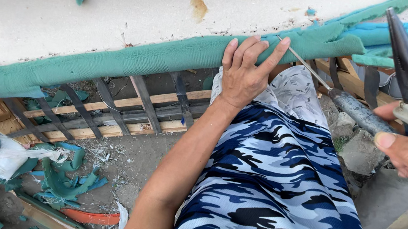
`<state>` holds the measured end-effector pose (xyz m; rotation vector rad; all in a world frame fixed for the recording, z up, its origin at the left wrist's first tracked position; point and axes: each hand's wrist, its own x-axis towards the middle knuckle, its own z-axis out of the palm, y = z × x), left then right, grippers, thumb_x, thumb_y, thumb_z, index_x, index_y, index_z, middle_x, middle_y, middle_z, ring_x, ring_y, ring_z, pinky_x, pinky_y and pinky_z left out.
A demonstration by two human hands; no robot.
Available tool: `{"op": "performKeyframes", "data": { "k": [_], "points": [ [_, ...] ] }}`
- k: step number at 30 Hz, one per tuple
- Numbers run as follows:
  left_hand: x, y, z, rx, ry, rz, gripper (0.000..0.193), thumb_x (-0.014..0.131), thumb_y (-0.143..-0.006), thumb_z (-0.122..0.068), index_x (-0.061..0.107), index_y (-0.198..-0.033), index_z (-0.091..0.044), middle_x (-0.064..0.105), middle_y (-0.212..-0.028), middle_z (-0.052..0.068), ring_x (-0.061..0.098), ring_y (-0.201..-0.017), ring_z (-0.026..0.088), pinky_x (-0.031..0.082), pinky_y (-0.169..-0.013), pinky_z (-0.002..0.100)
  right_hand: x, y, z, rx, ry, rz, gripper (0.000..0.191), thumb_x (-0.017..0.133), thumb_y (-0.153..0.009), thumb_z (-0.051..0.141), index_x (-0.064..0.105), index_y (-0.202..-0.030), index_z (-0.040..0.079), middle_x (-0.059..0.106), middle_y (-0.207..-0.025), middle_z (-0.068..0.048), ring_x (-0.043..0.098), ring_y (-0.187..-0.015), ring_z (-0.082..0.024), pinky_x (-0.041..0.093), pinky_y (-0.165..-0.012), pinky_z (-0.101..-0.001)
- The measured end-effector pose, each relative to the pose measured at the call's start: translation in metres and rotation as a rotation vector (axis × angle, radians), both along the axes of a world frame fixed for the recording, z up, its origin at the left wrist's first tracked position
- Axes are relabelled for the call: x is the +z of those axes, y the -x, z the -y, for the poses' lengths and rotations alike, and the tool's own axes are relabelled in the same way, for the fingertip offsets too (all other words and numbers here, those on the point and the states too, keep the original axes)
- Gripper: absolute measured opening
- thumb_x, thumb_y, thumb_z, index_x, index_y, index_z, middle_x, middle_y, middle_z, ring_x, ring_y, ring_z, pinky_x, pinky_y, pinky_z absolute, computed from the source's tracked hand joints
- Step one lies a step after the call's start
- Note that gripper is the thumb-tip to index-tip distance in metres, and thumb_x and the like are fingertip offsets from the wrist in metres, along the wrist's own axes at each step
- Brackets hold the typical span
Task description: The person uses pliers to trim excess green fabric from the edge of a long white foam piece. They repeatedly pull and cut small sections of fabric along the seam, removing loose pieces as they work.
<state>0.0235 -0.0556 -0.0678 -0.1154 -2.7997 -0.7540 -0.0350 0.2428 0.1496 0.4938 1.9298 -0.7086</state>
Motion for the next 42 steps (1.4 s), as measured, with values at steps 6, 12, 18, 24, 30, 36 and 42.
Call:
{"op": "performKeyframes", "data": {
  "k": [6, 12, 18, 24, 30, 36, 42],
  "points": [
    [0.000, 0.001, 0.000, 0.000, 0.049, 0.004, 0.066, 0.072, -0.100, -0.005, 0.048, -0.153, -0.036, 0.050, -0.122, -0.003, 0.049, -0.131, 0.015, 0.016, -0.127, 0.040, -0.033, 0.012, -0.038, -0.213, 0.027, 0.323, 0.065, 0.061, -0.101, 0.034, 0.045, -0.157, 0.006, 0.047, -0.058, -0.009, 0.050, -0.044, -0.022, 0.051, -0.043, -0.0452],
    [0.000, 0.003, 0.004, -0.031, 0.031, 0.010, 0.059, 0.073, -0.104, -0.011, 0.049, -0.154, -0.032, 0.051, -0.124, -0.002, 0.049, -0.132, 0.016, 0.018, -0.126, 0.040, 0.017, 0.035, 0.047, -0.029, -0.023, 0.180, 0.056, 0.070, -0.094, 0.032, 0.057, -0.145, 0.013, 0.060, -0.071, -0.009, 0.057, -0.054, -0.019, 0.052, -0.052, -0.0400],
    [0.000, 0.007, 0.003, -0.022, 0.069, -0.014, 0.053, 0.072, -0.100, -0.013, 0.057, -0.146, -0.034, 0.053, -0.125, -0.003, 0.050, -0.131, 0.015, 0.022, -0.123, 0.040, 0.040, -0.024, 0.121, 0.488, -0.386, 0.466, 0.058, 0.066, -0.101, 0.035, 0.046, -0.153, 0.021, 0.074, -0.080, -0.007, 0.074, -0.061, -0.018, 0.061, -0.058, -0.0357],
    [0.000, 0.000, 0.006, -0.058, 0.042, -0.012, 0.051, 0.070, -0.098, -0.016, 0.059, -0.145, -0.033, 0.056, -0.129, -0.001, 0.051, -0.132, 0.017, 0.025, -0.122, 0.041, -0.044, -0.115, 0.100, 0.054, 0.076, -0.351, 0.055, 0.076, -0.084, 0.024, 0.060, -0.133, 0.007, 0.072, -0.102, -0.014, 0.069, -0.091, -0.023, 0.054, -0.084, -0.0366],
    [0.004, 0.001, 0.005, -0.056, 0.099, -0.005, 0.051, 0.070, -0.099, -0.016, 0.059, -0.146, -0.032, 0.055, -0.129, -0.003, 0.051, -0.133, 0.015, 0.023, -0.123, 0.041, -0.120, -0.141, 0.066, 0.033, 0.058, -0.425, 0.055, 0.077, -0.089, 0.025, 0.056, -0.136, 0.005, 0.069, -0.116, -0.018, 0.069, -0.105, -0.029, 0.052, -0.092, -0.0382],
    [0.003, 0.007, 0.008, -0.069, 0.085, -0.041, 0.042, 0.068, -0.107, -0.028, 0.058, -0.147, -0.033, 0.052, -0.127, 0.000, 0.050, -0.131, 0.017, 0.021, -0.122, 0.042, -0.181, -0.098, 0.071, 0.134, 0.006, -0.468, 0.062, 0.079, -0.088, 0.023, 0.051, -0.140, 0.002, 0.064, -0.125, -0.026, 0.062, -0.117, -0.042, 0.048, -0.098, -0.0464],
    [0.002, 0.015, 0.003, -0.075, 0.166, -0.011, 0.053, 0.073, -0.103, -0.025, 0.053, -0.149, -0.042, 0.052, -0.131, -0.001, 0.049, -0.135, 0.016, 0.019, -0.126, 0.042, -0.206, -0.047, 0.076, 0.155, 0.070, -0.563, 0.060, 0.078, -0.090, 0.022, 0.051, -0.140, 0.001, 0.061, -0.128, -0.028, 0.060, -0.118, -0.045, 0.048, -0.100, -0.0481]
  ]
}}
